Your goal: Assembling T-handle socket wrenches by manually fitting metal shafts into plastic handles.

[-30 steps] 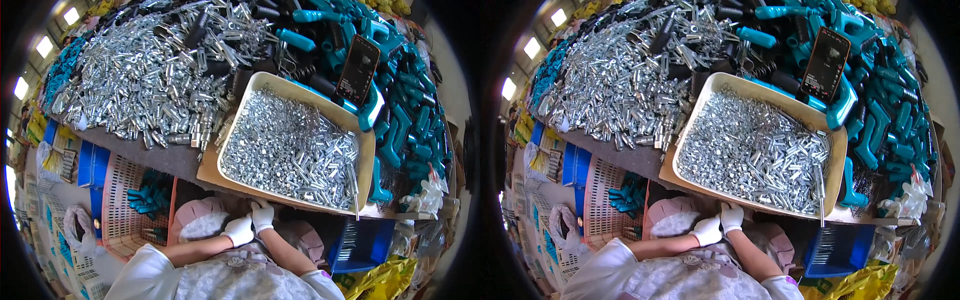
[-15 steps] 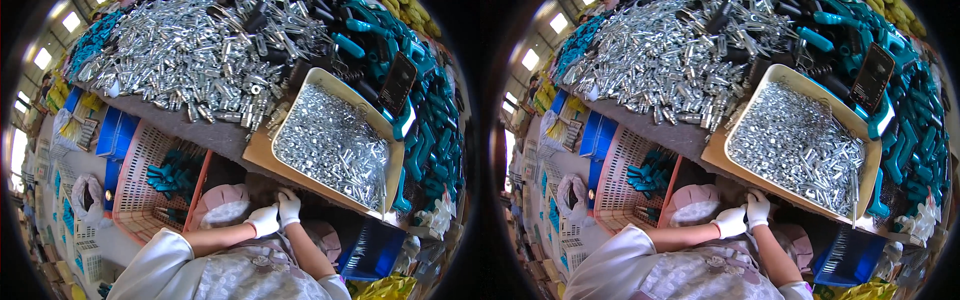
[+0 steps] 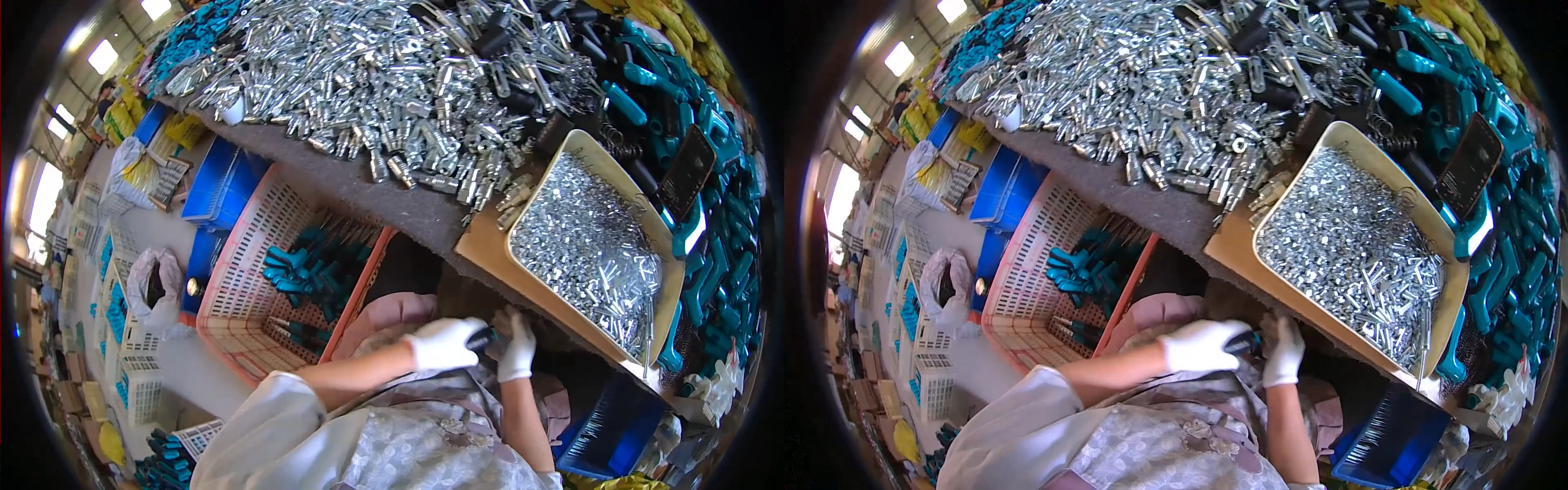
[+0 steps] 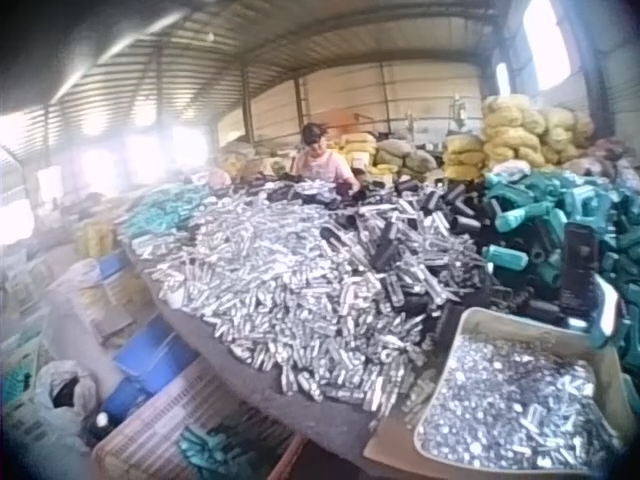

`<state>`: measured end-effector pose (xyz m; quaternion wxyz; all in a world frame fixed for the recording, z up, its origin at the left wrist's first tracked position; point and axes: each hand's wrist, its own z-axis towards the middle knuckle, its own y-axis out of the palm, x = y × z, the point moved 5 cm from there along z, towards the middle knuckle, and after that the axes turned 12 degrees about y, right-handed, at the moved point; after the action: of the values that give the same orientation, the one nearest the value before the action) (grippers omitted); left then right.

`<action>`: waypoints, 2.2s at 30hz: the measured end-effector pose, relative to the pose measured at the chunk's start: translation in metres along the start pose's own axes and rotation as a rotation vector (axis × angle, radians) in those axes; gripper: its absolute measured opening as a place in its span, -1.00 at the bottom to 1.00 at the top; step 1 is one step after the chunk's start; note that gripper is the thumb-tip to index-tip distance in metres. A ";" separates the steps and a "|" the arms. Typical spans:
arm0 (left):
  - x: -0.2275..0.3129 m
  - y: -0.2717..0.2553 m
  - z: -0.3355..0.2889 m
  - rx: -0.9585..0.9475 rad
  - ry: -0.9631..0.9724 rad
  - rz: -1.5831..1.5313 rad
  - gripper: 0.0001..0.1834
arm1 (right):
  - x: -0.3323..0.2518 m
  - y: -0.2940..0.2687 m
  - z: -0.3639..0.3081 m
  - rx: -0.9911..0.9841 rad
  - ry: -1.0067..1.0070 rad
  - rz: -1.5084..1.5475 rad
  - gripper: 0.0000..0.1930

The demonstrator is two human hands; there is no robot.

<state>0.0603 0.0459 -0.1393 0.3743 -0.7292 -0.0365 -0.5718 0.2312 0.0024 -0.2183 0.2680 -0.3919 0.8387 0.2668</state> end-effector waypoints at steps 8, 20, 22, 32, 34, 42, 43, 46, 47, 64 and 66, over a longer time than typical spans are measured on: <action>0.079 -0.249 -0.221 0.579 -0.219 -0.380 -0.29 | 0.056 -0.123 0.031 -0.318 0.184 0.260 -0.64; -0.280 -0.002 -0.344 -0.605 -0.955 0.239 -0.54 | 0.049 -0.043 -0.007 -0.097 -0.236 -0.891 -0.69; -0.258 0.007 -0.283 -0.590 -0.924 0.245 -0.54 | 0.048 -0.068 -0.010 0.001 -0.246 -0.979 -0.67; 0.046 -0.202 -0.073 0.369 0.105 0.545 -0.69 | -0.029 0.026 -0.069 -0.249 -0.410 -0.929 -0.71; 0.079 -0.212 -0.031 0.179 0.153 0.445 -0.62 | -0.046 0.044 -0.083 -0.287 -0.385 -0.913 -0.72; 0.110 -0.327 0.093 0.288 0.392 0.857 -0.57 | -0.068 0.076 -0.127 -0.465 -0.490 -1.009 -0.71; 0.107 -0.344 0.108 0.405 0.213 0.913 -0.59 | -0.071 0.080 -0.132 -0.467 -0.481 -1.005 -0.71; 0.079 -0.365 0.148 0.367 -0.013 1.034 -0.61 | -0.075 0.094 -0.137 -0.507 -0.518 -0.992 -0.72; 0.070 -0.363 0.155 0.418 0.097 1.044 -0.63 | -0.077 0.097 -0.136 -0.503 -0.540 -1.021 -0.72; 0.125 -0.359 0.069 1.141 0.587 0.028 -0.87 | -0.353 0.108 -0.178 0.087 -1.429 -1.116 -0.80; 0.137 -0.325 0.048 1.108 0.638 0.169 -0.87 | -0.396 0.102 -0.132 0.176 -1.311 -1.335 -0.78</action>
<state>-0.0101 0.2562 0.1399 0.7315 -0.2223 -0.1559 -0.6255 0.3354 0.1753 0.1615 0.8131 -0.5417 0.1394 0.1610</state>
